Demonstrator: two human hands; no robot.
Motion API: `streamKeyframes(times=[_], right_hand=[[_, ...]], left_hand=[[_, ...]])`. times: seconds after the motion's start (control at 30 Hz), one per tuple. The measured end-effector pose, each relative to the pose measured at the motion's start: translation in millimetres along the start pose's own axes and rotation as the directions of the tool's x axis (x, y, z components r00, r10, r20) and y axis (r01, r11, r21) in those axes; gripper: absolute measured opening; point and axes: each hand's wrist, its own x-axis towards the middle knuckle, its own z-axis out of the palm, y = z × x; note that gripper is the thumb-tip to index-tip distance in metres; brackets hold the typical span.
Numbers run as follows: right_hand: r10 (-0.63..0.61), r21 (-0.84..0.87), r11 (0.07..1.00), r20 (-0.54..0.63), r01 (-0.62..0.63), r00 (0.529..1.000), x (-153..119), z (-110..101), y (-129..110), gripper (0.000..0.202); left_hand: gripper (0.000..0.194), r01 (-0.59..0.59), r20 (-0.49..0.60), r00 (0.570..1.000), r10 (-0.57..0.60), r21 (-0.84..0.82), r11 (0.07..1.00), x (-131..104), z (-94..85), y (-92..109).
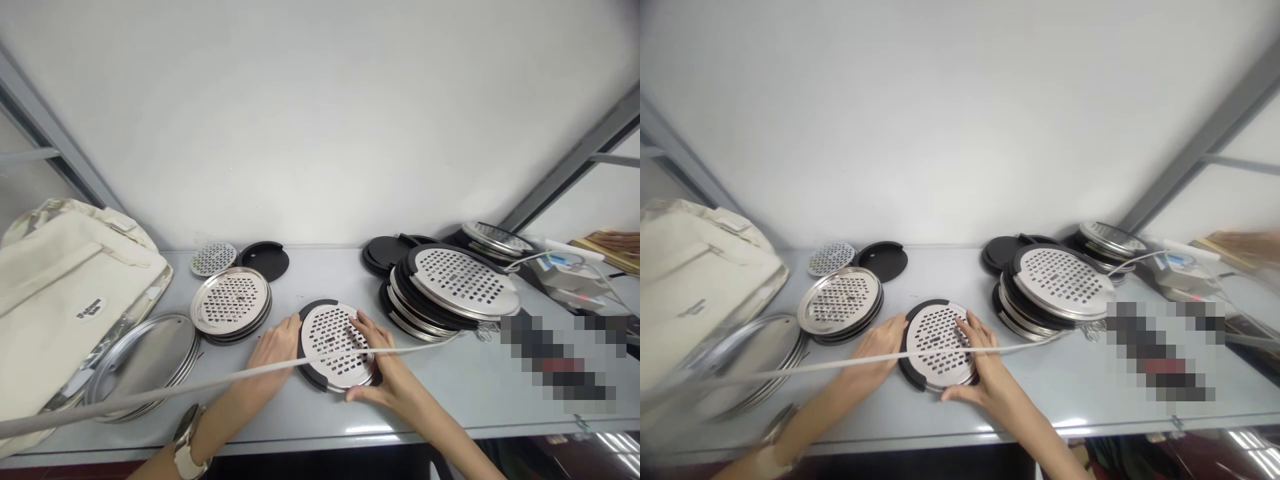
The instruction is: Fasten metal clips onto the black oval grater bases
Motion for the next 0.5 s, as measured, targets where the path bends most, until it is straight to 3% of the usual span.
streamKeyframes(times=[0.2, 0.37, 0.5], right_hand=[[0.013, -0.015, 1.0, -0.025, -0.014, 1.0, -0.1, 6.5, -4.2, 0.097], [-0.013, -0.034, 0.999, -0.045, 0.011, 0.999, -1.2, 13.0, -5.7, 0.108], [0.032, -0.008, 0.999, -0.034, -0.033, 0.999, -2.8, 10.2, -5.7, 0.109]], left_hand=[[0.02, -0.005, -0.03, 1.0, 0.004, -0.01, 1.0, -1.1, -0.2, 3.4], [0.02, 0.011, 0.008, 1.0, -0.011, -0.04, 0.999, 0.6, -3.0, 1.3], [0.021, -0.015, -0.032, 0.999, 0.013, -0.07, 0.997, 1.0, -0.4, -2.5]])
